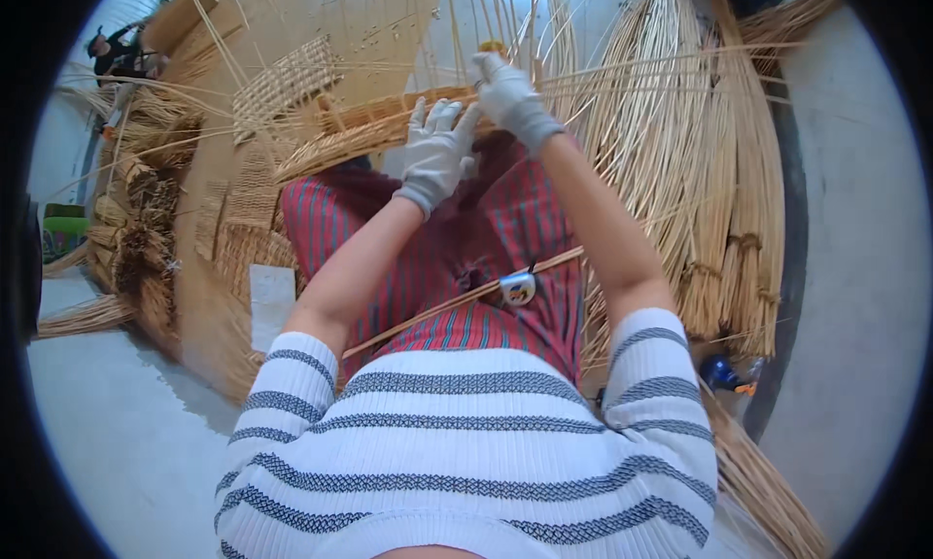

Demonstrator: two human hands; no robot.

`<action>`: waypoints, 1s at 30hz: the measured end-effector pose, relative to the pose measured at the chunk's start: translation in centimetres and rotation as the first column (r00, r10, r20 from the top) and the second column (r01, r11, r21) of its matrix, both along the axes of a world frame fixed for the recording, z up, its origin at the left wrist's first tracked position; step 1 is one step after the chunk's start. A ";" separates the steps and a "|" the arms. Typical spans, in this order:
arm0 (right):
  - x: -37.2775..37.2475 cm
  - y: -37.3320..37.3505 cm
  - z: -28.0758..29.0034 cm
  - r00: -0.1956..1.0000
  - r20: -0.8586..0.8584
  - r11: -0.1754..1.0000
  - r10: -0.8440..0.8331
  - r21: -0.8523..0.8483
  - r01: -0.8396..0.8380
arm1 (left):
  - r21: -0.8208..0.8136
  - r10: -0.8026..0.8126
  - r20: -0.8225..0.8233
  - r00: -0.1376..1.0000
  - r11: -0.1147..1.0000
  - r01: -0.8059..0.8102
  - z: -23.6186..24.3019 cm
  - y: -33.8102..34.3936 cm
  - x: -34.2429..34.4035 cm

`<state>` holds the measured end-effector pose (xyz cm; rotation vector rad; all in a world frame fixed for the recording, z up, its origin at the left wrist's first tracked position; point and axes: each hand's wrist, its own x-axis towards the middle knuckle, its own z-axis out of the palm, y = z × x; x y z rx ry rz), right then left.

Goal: Weaving a wicker basket using long reeds.

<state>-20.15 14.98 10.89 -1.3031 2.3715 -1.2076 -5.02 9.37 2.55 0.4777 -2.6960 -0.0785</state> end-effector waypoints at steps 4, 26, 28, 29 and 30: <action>-4.5 -6.1 -7.8 0.997 -0.059 0.963 0.051 0.268 -0.034 | 0.042 0.142 0.244 0.959 0.987 -0.157 0.0 -2.4 -5.0; 3.2 -3.8 -6.0 0.892 -0.452 0.955 -0.005 -0.268 -0.130 | -0.006 0.096 -0.175 0.980 0.995 -0.098 -0.5 -7.5 4.6; 6.3 -3.6 -6.6 0.793 -0.555 0.967 0.252 0.109 -0.231 | -0.060 0.162 -0.018 0.987 0.985 -0.163 -0.9 -9.4 7.3; 7.4 -3.9 -7.3 0.742 -0.536 0.912 0.402 0.306 -0.272 | -0.073 0.150 -0.086 0.985 0.985 -0.156 -1.2 -9.7 8.3; 8.2 -4.2 -8.0 0.710 -0.578 0.905 0.403 0.369 -0.213 | -0.060 0.149 -0.119 0.982 0.986 -0.157 -1.5 -10.5 8.7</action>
